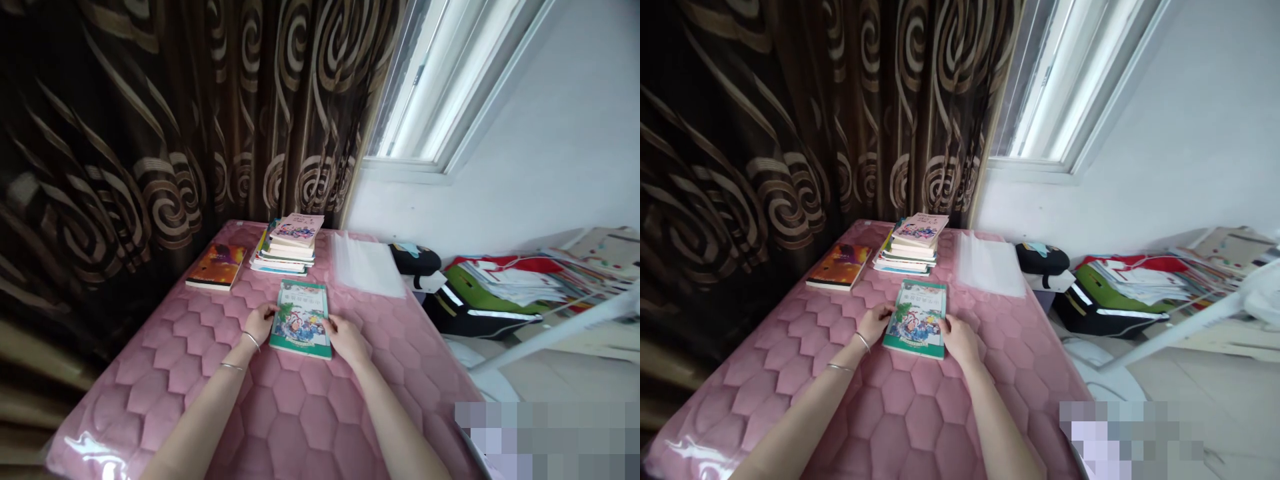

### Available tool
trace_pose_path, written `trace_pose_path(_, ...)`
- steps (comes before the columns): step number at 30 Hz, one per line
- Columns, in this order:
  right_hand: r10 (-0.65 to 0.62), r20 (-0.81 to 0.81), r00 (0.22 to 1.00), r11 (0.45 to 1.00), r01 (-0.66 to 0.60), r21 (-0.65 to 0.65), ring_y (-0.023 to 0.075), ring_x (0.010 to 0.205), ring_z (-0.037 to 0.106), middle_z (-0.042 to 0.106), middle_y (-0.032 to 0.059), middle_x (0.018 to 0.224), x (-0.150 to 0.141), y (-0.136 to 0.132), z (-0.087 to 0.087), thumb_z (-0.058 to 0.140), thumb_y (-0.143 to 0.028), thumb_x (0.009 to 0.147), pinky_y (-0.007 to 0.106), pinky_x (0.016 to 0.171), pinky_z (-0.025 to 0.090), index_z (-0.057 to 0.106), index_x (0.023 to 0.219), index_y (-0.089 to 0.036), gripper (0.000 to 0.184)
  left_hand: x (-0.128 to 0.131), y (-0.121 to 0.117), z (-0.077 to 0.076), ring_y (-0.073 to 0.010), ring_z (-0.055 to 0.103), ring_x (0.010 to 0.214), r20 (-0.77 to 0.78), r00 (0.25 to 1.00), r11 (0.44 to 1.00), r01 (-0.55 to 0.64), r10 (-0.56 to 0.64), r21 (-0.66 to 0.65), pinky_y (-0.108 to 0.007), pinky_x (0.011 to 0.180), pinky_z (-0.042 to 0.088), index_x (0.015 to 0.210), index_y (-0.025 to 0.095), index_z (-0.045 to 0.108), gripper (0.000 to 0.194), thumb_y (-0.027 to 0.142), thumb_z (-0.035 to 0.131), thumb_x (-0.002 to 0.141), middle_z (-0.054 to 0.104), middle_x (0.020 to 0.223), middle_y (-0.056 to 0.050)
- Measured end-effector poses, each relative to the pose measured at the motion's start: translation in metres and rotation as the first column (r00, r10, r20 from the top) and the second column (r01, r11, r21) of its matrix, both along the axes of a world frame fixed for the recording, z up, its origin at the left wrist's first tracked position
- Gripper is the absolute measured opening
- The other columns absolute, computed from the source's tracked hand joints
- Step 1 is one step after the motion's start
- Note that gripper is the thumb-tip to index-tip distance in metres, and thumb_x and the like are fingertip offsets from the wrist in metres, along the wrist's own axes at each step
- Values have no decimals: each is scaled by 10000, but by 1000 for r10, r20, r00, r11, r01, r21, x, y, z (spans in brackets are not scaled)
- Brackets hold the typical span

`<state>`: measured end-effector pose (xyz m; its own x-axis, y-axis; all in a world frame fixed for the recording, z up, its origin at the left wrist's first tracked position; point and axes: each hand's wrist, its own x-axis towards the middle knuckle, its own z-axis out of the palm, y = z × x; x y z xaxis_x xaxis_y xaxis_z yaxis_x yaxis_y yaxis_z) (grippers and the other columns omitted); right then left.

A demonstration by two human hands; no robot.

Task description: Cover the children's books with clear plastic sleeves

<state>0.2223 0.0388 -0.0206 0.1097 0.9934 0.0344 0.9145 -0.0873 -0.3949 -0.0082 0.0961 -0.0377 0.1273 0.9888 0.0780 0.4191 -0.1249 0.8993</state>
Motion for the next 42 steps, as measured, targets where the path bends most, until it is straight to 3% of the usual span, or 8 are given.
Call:
trace_pose_path(7,-16,-9,1000,1000,16,11,221,963,674,725,64,1060,3,0,-2,367,-390,955,268,739,470,638,1159,-249,367,-8,-6,-3,-206,663,1026,5,996,996,90,-90,2,-355,941,519,1031,185,700,313,143,580,745,717,1109,-39)
trace_pose_path(13,-15,36,999,1000,15,-6,216,947,678,725,67,1060,1,-1,-3,338,-384,964,265,724,465,596,1233,-247,396,-7,-14,-1,-225,542,1226,-82,988,989,134,-129,63,-370,1061,424,1098,206,692,396,97,611,726,613,1296,-47)
trace_pose_path(20,-47,98,994,999,48,-8,220,955,676,718,91,1070,-4,-4,-1,346,-380,964,264,727,475,573,1263,-219,408,-9,-18,1,-219,546,1218,-201,976,987,114,-90,114,-376,1055,427,1052,227,711,331,106,625,756,611,1291,-62)
trace_pose_path(24,-78,113,990,997,76,26,224,951,676,709,105,1091,-6,-6,-4,360,-376,962,272,731,488,534,1306,-199,424,-17,-20,0,-235,500,1269,-237,951,963,236,-200,133,-415,1107,358,1163,203,665,415,107,598,765,549,1363,-99)
trace_pose_path(28,-55,107,993,997,50,50,215,944,675,711,83,1085,-6,-7,-6,361,-358,966,266,718,492,517,1335,-263,412,-21,-21,-2,-234,412,1340,-237,923,935,336,-303,114,-426,1143,291,1238,220,614,522,86,592,734,467,1440,-77)
trace_pose_path(32,-6,103,995,998,-1,65,200,959,667,695,47,1134,-5,-9,-5,362,-341,967,247,711,487,560,1295,-338,383,-19,-22,-1,-235,389,1355,-245,922,938,331,-299,102,-427,1148,283,1242,237,611,547,82,596,717,445,1458,-57)
trace_pose_path(42,29,16,999,996,-31,83,180,918,660,686,25,1125,0,-11,-5,404,-333,952,230,710,484,583,1270,-354,365,-25,-20,9,-240,459,1305,-208,922,935,347,-326,71,-412,1126,327,1183,241,656,492,173,658,696,521,1397,-50)
